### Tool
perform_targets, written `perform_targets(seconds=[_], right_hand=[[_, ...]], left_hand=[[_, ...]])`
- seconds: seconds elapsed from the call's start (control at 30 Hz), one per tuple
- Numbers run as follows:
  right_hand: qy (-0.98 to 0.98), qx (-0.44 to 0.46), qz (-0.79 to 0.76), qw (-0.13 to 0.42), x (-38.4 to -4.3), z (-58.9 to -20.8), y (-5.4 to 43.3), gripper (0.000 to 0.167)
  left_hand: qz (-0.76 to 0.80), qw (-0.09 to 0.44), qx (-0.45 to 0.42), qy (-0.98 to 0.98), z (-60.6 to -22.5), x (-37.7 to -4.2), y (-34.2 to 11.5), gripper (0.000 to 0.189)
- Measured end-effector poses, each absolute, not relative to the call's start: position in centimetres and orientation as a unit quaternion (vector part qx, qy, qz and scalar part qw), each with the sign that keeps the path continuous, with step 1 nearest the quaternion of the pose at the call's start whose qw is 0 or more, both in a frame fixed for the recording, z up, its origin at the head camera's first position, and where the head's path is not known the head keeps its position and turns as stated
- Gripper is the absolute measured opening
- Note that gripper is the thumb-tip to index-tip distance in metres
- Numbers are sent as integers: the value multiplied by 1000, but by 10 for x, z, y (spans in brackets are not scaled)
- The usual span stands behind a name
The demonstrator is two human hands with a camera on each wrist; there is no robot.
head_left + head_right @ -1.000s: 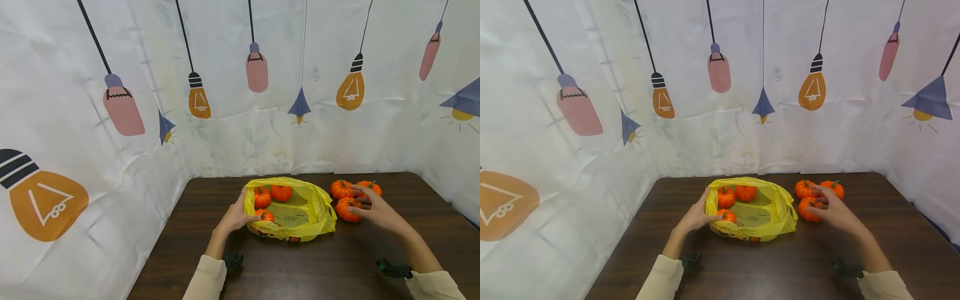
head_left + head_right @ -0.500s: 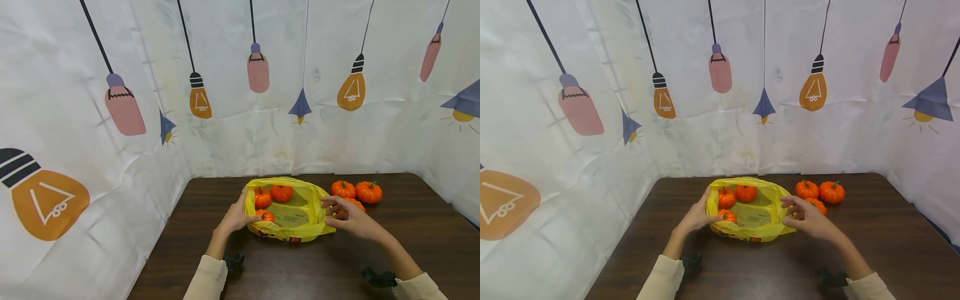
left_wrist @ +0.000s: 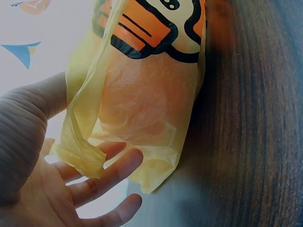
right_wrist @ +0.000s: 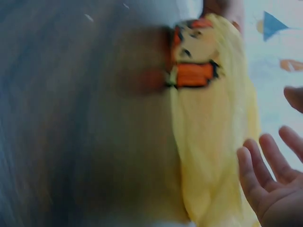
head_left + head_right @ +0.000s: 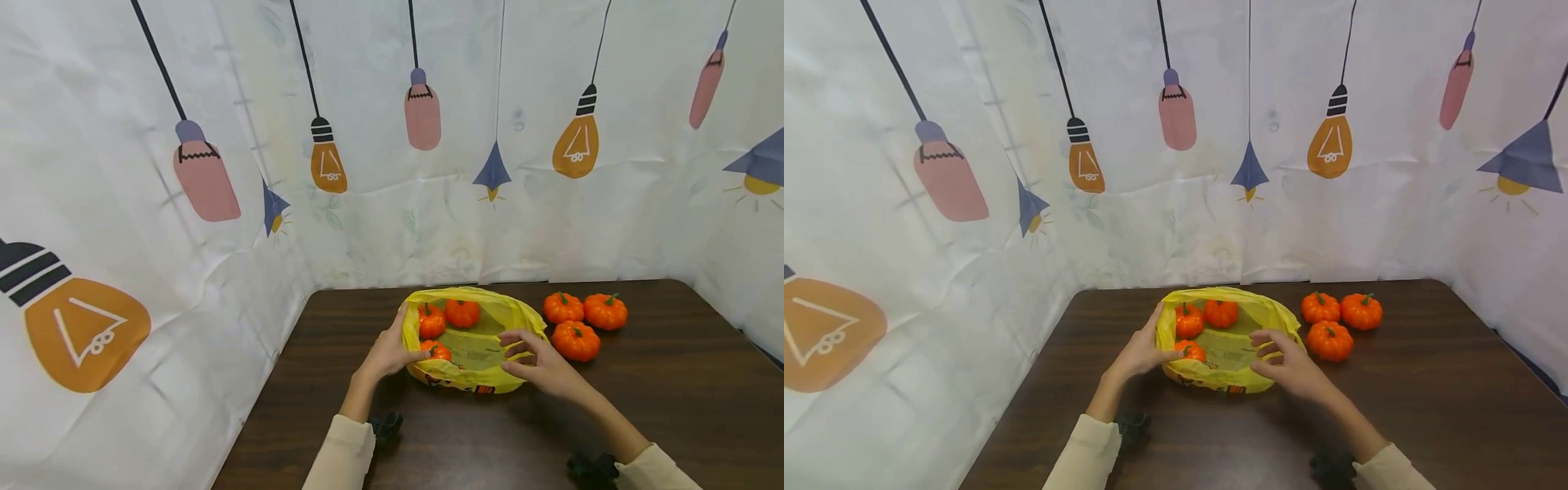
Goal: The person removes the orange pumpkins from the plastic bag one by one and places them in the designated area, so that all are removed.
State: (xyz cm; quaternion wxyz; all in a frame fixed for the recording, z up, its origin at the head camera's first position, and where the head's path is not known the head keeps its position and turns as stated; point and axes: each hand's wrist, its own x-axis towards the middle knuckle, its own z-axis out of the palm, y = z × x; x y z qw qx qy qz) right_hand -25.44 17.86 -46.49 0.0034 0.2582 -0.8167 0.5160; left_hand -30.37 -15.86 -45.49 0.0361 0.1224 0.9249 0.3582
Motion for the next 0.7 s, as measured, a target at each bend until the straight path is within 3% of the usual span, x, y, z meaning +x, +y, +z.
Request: perform_targets(seconds=[0.3, 0.7], right_hand=[[-826, 225, 517, 2, -271, -475, 151, 51], [-844, 194, 497, -55, -307, -468, 128, 72]], left_hand=[[359, 35, 116, 926, -456, -304, -156, 116], [362, 40, 113, 925, -456, -305, -157, 118]])
